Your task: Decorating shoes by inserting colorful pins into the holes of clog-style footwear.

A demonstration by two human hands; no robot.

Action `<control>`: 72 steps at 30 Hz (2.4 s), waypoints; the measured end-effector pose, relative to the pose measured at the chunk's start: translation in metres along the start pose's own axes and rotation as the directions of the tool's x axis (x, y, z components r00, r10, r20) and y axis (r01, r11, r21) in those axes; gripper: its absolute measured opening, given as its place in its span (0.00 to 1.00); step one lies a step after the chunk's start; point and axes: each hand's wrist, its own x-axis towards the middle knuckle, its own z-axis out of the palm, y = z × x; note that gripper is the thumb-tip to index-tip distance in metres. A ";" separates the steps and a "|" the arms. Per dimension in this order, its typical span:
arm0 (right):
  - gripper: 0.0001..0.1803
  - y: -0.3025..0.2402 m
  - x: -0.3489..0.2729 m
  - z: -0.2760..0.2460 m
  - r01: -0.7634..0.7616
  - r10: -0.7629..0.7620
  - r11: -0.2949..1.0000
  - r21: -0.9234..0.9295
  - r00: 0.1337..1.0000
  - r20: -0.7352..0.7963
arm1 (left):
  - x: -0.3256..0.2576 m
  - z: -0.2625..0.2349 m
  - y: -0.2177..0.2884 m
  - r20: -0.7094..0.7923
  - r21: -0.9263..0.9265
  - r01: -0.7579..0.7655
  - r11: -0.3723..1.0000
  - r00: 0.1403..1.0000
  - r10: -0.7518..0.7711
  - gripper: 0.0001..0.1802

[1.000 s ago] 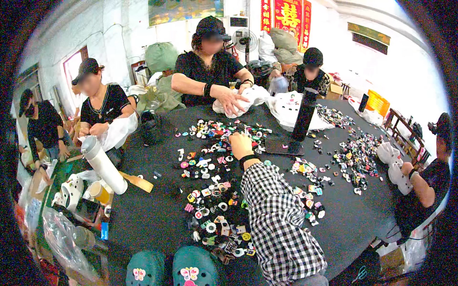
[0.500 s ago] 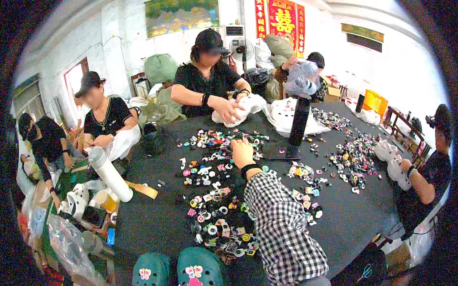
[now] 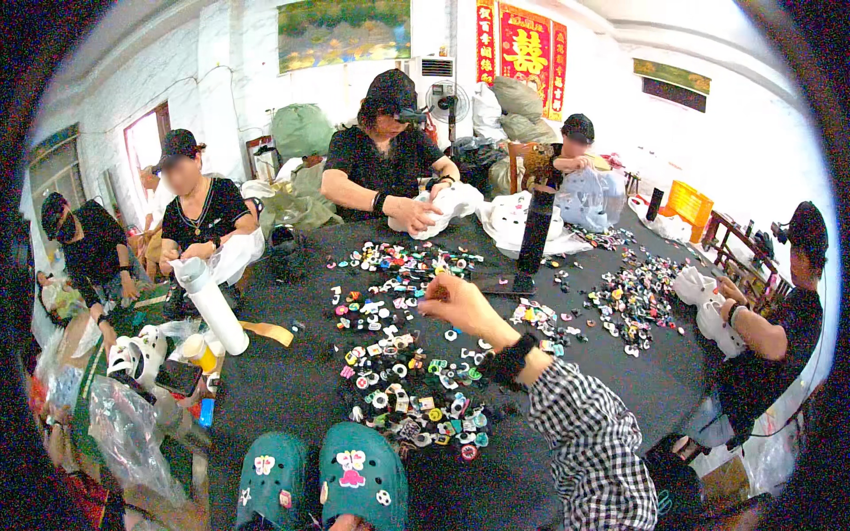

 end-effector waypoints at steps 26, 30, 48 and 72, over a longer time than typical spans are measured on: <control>0.11 -0.021 -0.119 0.074 -0.365 0.223 0.711 0.601 0.928 0.299 | -0.032 -0.007 0.076 -0.326 0.938 0.343 -0.040 0.918 0.225 0.25; 0.15 -0.020 -0.120 0.079 -0.366 0.252 0.531 0.764 0.929 0.271 | -0.033 -0.006 0.072 -0.351 0.931 0.317 0.178 0.912 0.212 0.30; 0.21 -0.022 -0.118 0.073 -0.332 0.240 0.257 0.908 0.932 0.272 | 0.002 -0.030 0.069 -0.476 -0.164 -0.120 0.979 0.879 0.028 0.08; 0.13 -0.013 -0.121 0.074 -0.190 0.023 -0.719 0.669 0.955 0.295 | -0.003 -0.044 0.064 -0.327 -0.366 -0.106 0.924 0.945 -0.021 0.12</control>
